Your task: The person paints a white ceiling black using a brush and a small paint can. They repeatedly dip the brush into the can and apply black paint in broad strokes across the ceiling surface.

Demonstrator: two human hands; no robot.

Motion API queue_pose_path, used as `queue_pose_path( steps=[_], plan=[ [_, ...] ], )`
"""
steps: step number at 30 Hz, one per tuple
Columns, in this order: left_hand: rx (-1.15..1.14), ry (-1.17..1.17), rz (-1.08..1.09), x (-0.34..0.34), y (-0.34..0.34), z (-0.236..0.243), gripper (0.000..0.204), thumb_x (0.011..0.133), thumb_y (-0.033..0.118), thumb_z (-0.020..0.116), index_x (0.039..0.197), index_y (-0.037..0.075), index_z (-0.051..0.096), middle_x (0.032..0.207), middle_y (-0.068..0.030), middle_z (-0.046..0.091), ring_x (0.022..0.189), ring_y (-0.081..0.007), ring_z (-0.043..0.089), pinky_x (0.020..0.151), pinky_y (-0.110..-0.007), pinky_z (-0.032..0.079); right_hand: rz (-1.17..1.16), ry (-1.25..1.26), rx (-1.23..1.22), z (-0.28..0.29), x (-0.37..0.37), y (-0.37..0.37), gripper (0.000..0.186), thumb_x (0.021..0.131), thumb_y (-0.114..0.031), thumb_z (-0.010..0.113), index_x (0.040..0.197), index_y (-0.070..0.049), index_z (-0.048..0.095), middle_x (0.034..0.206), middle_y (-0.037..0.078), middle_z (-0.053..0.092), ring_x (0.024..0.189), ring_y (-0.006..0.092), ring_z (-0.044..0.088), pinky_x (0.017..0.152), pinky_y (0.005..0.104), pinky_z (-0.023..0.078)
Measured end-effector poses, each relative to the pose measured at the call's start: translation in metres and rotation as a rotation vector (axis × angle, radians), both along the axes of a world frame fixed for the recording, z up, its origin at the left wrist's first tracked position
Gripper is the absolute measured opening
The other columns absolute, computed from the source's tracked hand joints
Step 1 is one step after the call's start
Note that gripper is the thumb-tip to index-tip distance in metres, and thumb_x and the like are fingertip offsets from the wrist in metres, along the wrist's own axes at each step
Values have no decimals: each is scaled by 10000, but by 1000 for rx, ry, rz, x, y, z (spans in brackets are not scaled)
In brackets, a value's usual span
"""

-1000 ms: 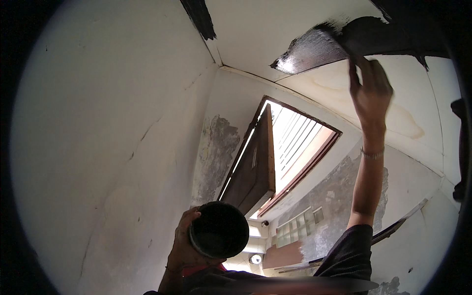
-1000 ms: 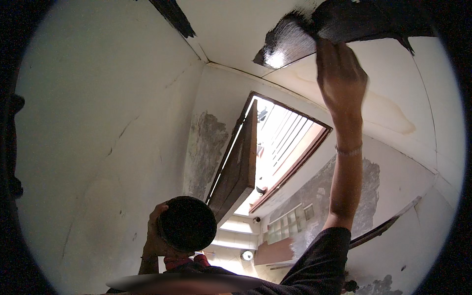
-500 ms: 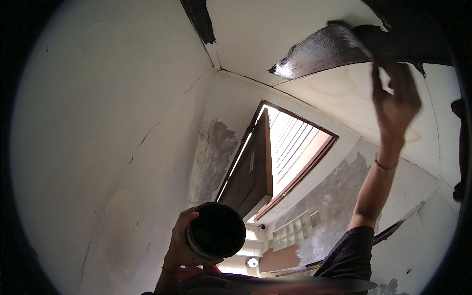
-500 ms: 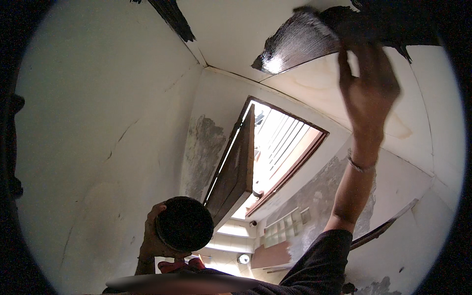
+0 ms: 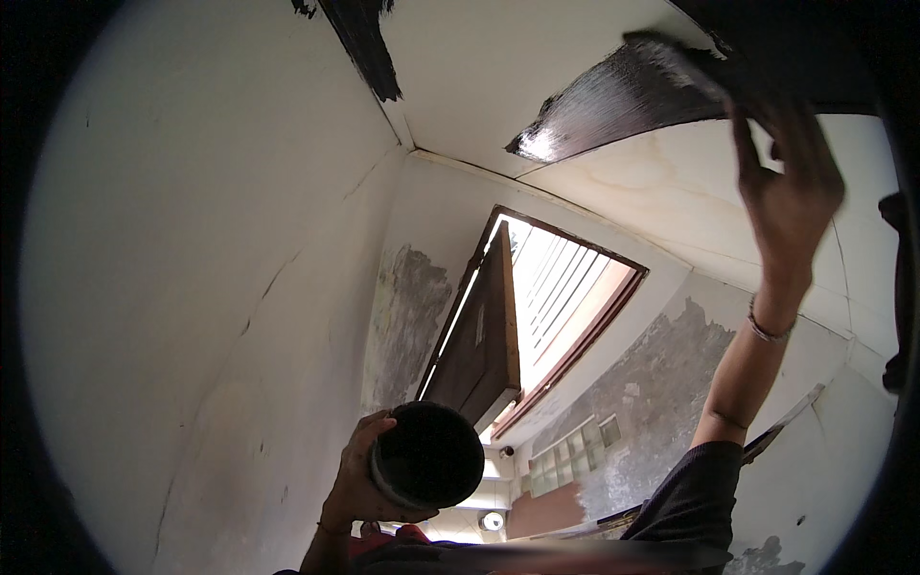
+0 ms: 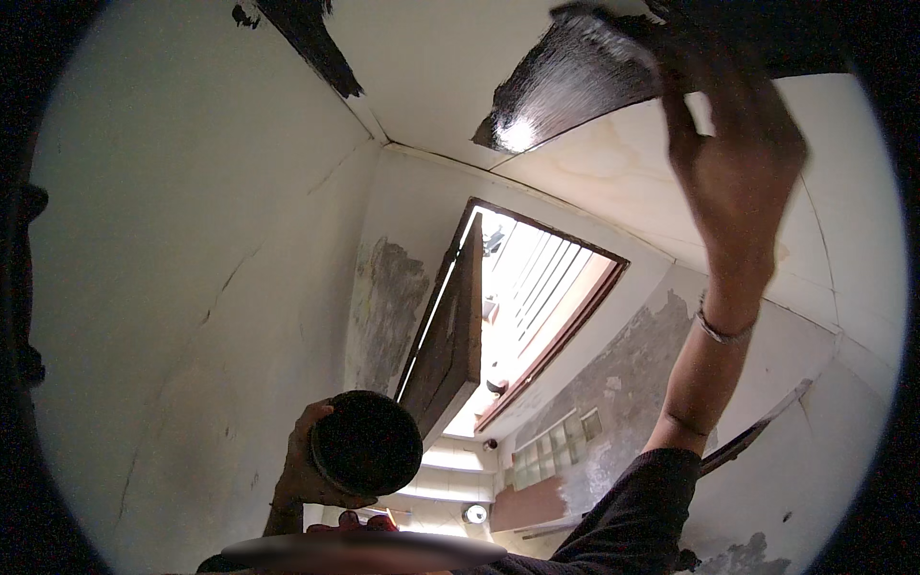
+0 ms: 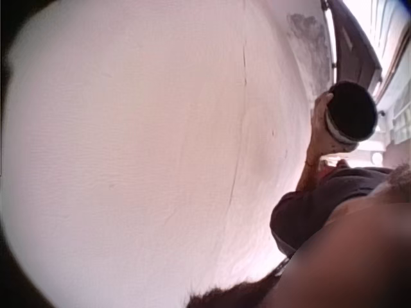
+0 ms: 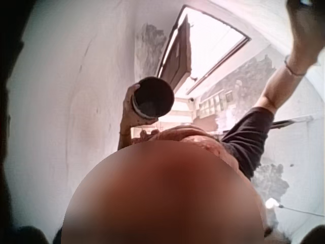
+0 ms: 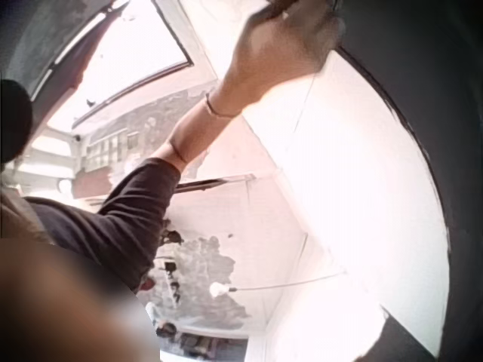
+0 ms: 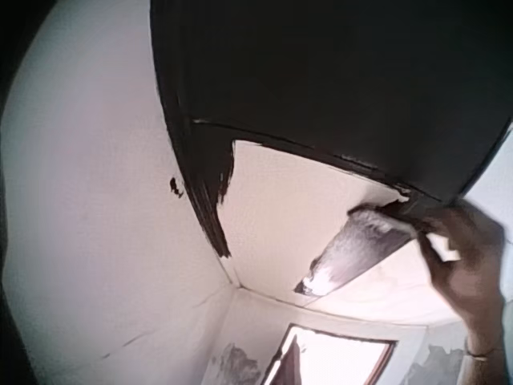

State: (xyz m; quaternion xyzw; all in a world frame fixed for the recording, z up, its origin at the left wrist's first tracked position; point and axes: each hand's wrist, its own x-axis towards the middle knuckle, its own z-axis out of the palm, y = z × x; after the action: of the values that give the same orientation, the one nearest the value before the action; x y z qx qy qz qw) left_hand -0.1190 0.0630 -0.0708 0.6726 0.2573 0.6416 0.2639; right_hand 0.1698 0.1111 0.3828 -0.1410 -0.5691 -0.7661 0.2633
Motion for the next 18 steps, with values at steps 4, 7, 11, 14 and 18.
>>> queue_pose_path(
  steps=[4, 7, 11, 14, 18],
  plan=[
    [-4, -19, -18, 3, 3, 0, 1217, 415, 408, 1033, 1441, 127, 441, 1373, -223, 551, 1296, -420, 532, 1086, -508, 440, 87, 1, 164, 2, 11, -40, 193, 859, -211, 828, 1000, -94, 767, 885, -12, 765, 619, 35, 646, 459, 164, 445],
    [0, -14, -33, 3, 5, 0, 1222, 414, 407, 1033, 1440, 113, 438, 1370, -222, 552, 1293, -425, 531, 1089, -516, 434, 74, 51, 169, -27, 11, -45, 188, 857, -214, 836, 968, -79, 766, 843, 3, 759, 599, 30, 634, 437, 151, 410],
    [30, 30, 25, 2, 6, -5, 1237, 412, 408, 1034, 1442, 94, 427, 1369, -224, 551, 1280, -427, 539, 1075, -511, 446, 437, 357, 12, -84, 14, -12, 188, 876, -214, 831, 928, -49, 759, 802, 29, 750, 575, 45, 618, 447, 158, 411],
    [16, 24, 30, 1, 3, -8, 1254, 406, 421, 1035, 1445, 96, 412, 1363, -226, 556, 1275, -414, 547, 1063, -502, 459, 867, 877, -283, -140, 8, 23, 183, 910, -194, 802, 880, -24, 743, 760, 33, 730, 533, 66, 579, 473, 192, 421],
    [-2, 23, 55, -2, -6, -2, 1272, 403, 425, 1038, 1448, 108, 385, 1353, -219, 568, 1263, -389, 566, 1052, -493, 475, 1595, 1366, -778, -207, -19, 52, 196, 943, -210, 766, 913, -36, 679, 764, 10, 647, 603, 55, 511, 570, 199, 408]
  ],
)
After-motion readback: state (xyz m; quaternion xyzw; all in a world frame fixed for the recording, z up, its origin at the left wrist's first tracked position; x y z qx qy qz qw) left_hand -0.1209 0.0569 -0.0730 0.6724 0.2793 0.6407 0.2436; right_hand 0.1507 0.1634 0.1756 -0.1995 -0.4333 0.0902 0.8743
